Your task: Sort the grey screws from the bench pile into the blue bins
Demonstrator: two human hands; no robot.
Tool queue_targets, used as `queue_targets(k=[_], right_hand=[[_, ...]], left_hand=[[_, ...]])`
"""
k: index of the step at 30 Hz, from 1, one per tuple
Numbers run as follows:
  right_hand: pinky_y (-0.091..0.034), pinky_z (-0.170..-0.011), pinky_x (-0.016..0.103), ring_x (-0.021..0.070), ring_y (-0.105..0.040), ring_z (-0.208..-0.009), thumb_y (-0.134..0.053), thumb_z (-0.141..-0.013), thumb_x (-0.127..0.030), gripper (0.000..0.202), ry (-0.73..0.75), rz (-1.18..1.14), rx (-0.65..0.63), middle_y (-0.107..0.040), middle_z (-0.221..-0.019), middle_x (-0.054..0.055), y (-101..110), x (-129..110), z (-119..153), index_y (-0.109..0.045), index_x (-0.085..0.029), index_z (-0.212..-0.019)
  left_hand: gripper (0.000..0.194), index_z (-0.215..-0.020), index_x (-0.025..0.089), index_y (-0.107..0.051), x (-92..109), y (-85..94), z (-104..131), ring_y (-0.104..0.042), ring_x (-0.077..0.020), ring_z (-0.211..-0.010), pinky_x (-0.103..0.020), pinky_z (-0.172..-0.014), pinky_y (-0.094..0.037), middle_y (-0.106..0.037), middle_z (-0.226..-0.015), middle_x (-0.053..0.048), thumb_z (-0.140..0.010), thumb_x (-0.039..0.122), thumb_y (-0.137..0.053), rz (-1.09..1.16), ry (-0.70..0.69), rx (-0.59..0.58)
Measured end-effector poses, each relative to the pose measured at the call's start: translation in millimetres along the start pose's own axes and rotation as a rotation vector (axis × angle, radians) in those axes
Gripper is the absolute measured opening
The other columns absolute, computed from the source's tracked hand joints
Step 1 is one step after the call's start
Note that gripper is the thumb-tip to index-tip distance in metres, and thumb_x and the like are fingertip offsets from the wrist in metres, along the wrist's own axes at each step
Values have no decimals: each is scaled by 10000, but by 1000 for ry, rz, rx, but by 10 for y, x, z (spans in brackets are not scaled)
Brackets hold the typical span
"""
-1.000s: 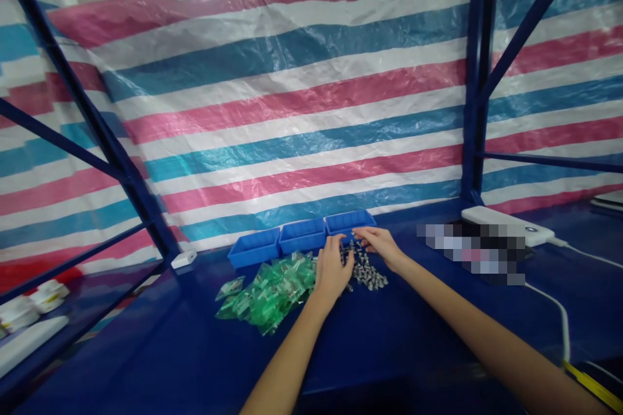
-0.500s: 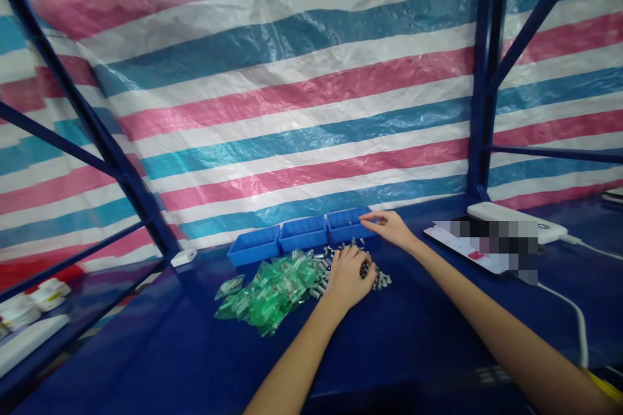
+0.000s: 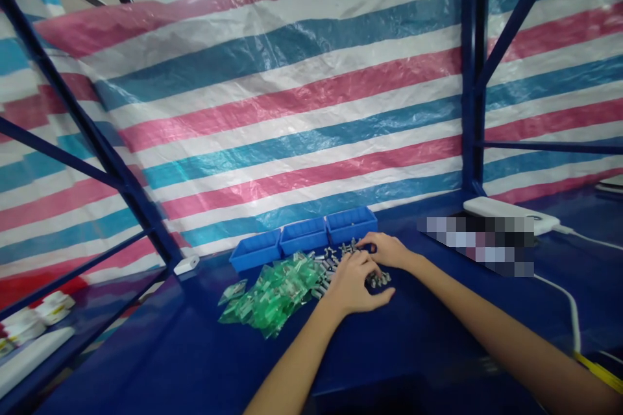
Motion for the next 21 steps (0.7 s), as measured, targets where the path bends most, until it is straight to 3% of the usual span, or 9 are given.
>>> queue_targets(k=[3,6,10,15,21], right_hand=[[-410,-609,248,155,-599,-725,-554,-724,-350,220,-34,-40,24,-669,-904,7,-64,19,-33,-700,-285,-874],[-407,-605,243,146,-595,-691,-550,-716,-332,210,-68,-108,84,-680,-869,2,-96,43,-81,-705,-272,-845],[-414,-602,233,146,-604,-688,-561,-693,-294,213,-101,-197,131,-697,-832,-4,-127,74,-142,-699,-255,-849],[-423,-574,232,142,-609,-652,-598,-669,-344,223,-90,-242,160,-695,-788,0,-146,103,-202,-688,-238,-843],[-455,-595,221,142,-628,-661,-619,-594,-220,256,-109,-265,129,-704,-774,9,-174,163,-222,-691,-209,-839]], left_hand=[[218,-760,195,-539,14,-133,11,-511,-192,-890,-322,-813,-377,-556,-876,-29,-706,395,-606,-69,-49,-62],[109,-708,183,-505,-82,-183,-12,-499,-193,-909,-327,-802,-377,-546,-872,-39,-781,263,-496,-164,7,-28],[73,-693,175,-487,-186,-203,-51,-499,-205,-919,-347,-805,-376,-554,-886,-48,-756,211,-492,-217,90,26],[146,-635,169,-475,-221,-146,-73,-524,-195,-845,-361,-805,-366,-574,-788,-38,-757,243,-504,-201,133,84],[184,-634,174,-514,-359,36,-40,-522,-156,-718,-315,-725,-360,-558,-703,-15,-799,223,-450,-74,221,181]])
Point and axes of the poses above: each hand's wrist, its own z-axis away from the middle knuckle, its own y-axis out of the back of the hand, x = y × z, the point moved 10 cm from there along -z, towards the middle knuckle
